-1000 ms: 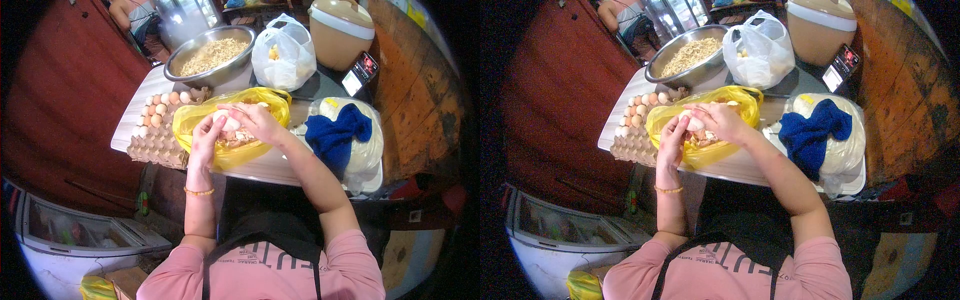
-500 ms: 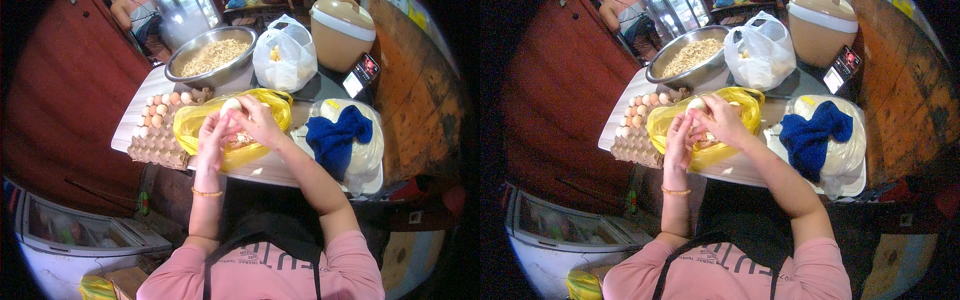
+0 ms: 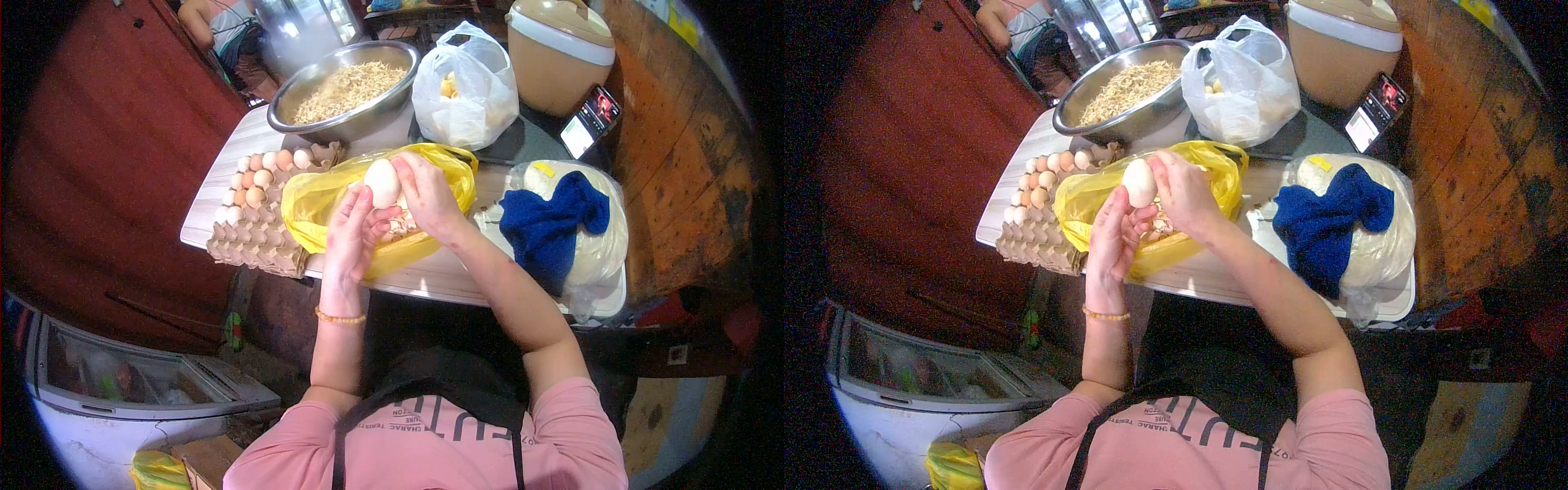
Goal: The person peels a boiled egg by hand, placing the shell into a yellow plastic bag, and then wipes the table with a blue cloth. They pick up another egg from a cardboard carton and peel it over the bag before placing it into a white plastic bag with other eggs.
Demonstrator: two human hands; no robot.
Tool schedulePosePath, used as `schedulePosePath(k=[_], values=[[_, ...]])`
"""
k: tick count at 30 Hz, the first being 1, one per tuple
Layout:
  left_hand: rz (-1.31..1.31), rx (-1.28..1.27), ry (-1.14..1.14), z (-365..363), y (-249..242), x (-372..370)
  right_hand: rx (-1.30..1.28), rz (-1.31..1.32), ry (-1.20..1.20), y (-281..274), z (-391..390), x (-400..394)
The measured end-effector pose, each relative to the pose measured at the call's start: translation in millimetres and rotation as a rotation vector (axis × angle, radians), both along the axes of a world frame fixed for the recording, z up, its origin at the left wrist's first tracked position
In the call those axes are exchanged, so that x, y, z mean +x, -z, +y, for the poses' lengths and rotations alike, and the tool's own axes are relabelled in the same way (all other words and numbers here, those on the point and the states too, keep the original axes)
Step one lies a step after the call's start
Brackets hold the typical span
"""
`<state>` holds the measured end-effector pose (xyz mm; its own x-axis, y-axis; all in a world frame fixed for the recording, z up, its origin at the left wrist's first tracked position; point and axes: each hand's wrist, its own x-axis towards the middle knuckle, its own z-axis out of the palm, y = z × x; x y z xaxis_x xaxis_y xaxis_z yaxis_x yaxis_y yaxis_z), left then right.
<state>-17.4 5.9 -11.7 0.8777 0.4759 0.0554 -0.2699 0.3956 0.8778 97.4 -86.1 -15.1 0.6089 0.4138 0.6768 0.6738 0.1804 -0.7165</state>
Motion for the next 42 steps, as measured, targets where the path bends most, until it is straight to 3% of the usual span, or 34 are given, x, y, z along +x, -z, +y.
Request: schedulePosePath(k=[4,6,13,25,27,34,39,42], values=[[-0.005,-0.054,0.027,-0.2,1.1,1.1,-0.012,-0.014,0.016,1.6,0.5,1.6],[0.024,0.061,-0.028,-1.1,5.4,2.5,-0.037,-0.036,-0.039,-0.2,-0.7,0.7],[-0.005,0.077,-0.053,0.9,4.9,-0.4,0.027,0.062,-0.195,-3.6,-1.4,-5.1],[0.004,0.032,-0.028,3.4,9.5,0.5,-0.004,0.068,-0.090,2.3,2.1,-2.8],[0.005,-0.075,0.025,4.0,10.8,0.8,0.007,0.070,-0.068,2.8,2.6,-0.8],[0.042,0.075,-0.015,2.6,14.8,4.2,0.009,-0.010,0.050,3.6,4.2,-0.9],[-0.015,-0.043,0.012,5.5,10.2,-0.2,-0.174,0.018,0.187,3.5,0.0,8.2],[-0.067,-0.127,0.068,11.7,14.2,-1.7,-0.174,0.005,0.125,7.8,1.9,10.6]])
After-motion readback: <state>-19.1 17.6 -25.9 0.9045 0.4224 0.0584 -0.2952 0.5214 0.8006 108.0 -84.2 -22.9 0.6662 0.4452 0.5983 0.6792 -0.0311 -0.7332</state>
